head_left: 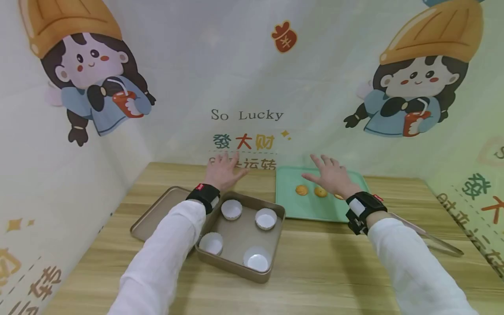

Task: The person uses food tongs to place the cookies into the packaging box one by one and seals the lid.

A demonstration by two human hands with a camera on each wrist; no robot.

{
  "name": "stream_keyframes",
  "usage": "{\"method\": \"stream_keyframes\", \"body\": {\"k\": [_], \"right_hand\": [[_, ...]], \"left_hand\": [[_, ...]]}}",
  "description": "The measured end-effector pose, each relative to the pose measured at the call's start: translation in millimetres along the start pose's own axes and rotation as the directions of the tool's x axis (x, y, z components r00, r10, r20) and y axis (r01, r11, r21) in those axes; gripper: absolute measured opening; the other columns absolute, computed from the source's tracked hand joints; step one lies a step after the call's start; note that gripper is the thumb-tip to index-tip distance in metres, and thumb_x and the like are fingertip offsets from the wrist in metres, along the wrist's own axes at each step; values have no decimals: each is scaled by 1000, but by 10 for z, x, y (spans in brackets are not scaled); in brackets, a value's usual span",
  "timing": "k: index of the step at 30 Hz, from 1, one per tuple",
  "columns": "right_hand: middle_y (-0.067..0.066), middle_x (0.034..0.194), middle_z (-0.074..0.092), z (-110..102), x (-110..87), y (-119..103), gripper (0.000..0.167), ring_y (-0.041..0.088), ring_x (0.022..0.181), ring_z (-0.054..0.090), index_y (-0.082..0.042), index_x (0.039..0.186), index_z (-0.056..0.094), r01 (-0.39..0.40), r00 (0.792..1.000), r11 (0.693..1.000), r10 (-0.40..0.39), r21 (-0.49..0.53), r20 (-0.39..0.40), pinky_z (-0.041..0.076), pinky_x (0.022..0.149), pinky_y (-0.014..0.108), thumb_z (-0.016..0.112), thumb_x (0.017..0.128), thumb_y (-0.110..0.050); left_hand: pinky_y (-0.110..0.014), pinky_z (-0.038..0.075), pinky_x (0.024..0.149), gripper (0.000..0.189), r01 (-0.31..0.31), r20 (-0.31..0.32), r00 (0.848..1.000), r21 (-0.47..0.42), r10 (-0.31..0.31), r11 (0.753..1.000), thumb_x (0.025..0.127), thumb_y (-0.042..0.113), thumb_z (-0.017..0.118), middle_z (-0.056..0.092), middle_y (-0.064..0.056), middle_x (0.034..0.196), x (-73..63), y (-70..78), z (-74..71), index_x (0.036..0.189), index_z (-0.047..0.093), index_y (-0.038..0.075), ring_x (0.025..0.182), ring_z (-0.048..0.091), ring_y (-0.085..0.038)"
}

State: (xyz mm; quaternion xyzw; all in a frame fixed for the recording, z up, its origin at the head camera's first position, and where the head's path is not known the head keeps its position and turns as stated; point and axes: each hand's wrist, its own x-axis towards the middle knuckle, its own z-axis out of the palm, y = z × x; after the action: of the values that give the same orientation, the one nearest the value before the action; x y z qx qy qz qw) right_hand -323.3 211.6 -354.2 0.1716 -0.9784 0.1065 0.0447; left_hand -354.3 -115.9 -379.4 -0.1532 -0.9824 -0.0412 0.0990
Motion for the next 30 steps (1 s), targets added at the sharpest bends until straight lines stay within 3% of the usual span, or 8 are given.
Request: {"method": "stream_keyframes", "body": {"k": [5, 13, 14, 16, 20, 21, 24, 30], "right_hand": [[30, 133, 31, 82, -59, -150, 75, 48, 118, 28, -2, 140, 26, 47, 999, 998, -48, 43, 25, 28, 88, 57, 44, 88, -53], [25, 121, 46, 265, -176, -455, 69, 40, 111, 41, 2, 133, 38, 137, 982, 978, -154, 154, 106, 33, 88, 50, 44, 89, -51], [24, 118, 48, 290, -186, -489, 68, 38, 109, 43, 2, 131, 41, 148, 979, 975, -169, 168, 117, 35, 87, 48, 44, 89, -51], [21, 113, 51, 335, -204, -550, 65, 34, 104, 48, 2, 127, 46, 167, 971, 966, -196, 195, 136, 39, 83, 45, 46, 89, -50], [16, 104, 57, 431, -215, -605, 60, 27, 94, 54, 3, 116, 55, 207, 957, 953, -244, 222, 155, 43, 77, 38, 49, 88, -49], [14, 102, 59, 450, -216, -609, 58, 25, 90, 56, 3, 114, 57, 214, 955, 950, -252, 226, 158, 44, 74, 37, 51, 87, -48], [8, 90, 62, 484, -227, -630, 44, 18, 77, 58, 0, 103, 62, 224, 949, 949, -264, 223, 170, 46, 66, 32, 55, 88, -40], [-5, 62, 53, 519, -213, -651, 20, 7, 53, 44, -9, 75, 64, 241, 940, 939, -289, 246, 182, 38, 51, 25, 58, 88, -22]], "left_hand": [[-54, 24, 94, 70, -25, 109, 993, -93, 35, 995, 90, 58, 32, 32, -23, 136, -101, -34, 3, 141, 28, 10, 123, 27, -41], [-48, 25, 96, 66, -74, 250, 961, -191, 121, 979, 93, 51, 33, 35, -26, 133, -254, -159, 86, 136, 34, 1, 122, 29, -40], [-48, 27, 94, 67, -101, 232, 962, -190, 144, 977, 92, 54, 31, 38, -25, 130, -235, -222, 178, 135, 37, 2, 120, 32, -39], [-47, 31, 91, 67, -120, 233, 959, -188, 163, 975, 91, 55, 31, 42, -24, 127, -249, -255, 212, 131, 42, 3, 117, 38, -37], [-45, 38, 84, 57, -175, 220, 952, -182, 214, 968, 93, 50, 36, 52, -18, 114, -297, -266, 215, 120, 51, 2, 106, 48, -32], [-43, 39, 84, 51, -171, 240, 947, -187, 213, 967, 94, 45, 39, 53, -17, 111, -331, -227, 152, 116, 53, 2, 104, 50, -30], [-38, 42, 74, 35, -211, 228, 941, -184, 250, 960, 94, 37, 45, 56, -8, 91, -347, -236, 166, 100, 56, 4, 86, 54, -23], [-33, 39, 57, 21, -296, 154, 933, -185, 325, 937, 91, 23, 54, 45, 0, 65, -372, -279, 197, 78, 49, 7, 61, 45, -17]]}}
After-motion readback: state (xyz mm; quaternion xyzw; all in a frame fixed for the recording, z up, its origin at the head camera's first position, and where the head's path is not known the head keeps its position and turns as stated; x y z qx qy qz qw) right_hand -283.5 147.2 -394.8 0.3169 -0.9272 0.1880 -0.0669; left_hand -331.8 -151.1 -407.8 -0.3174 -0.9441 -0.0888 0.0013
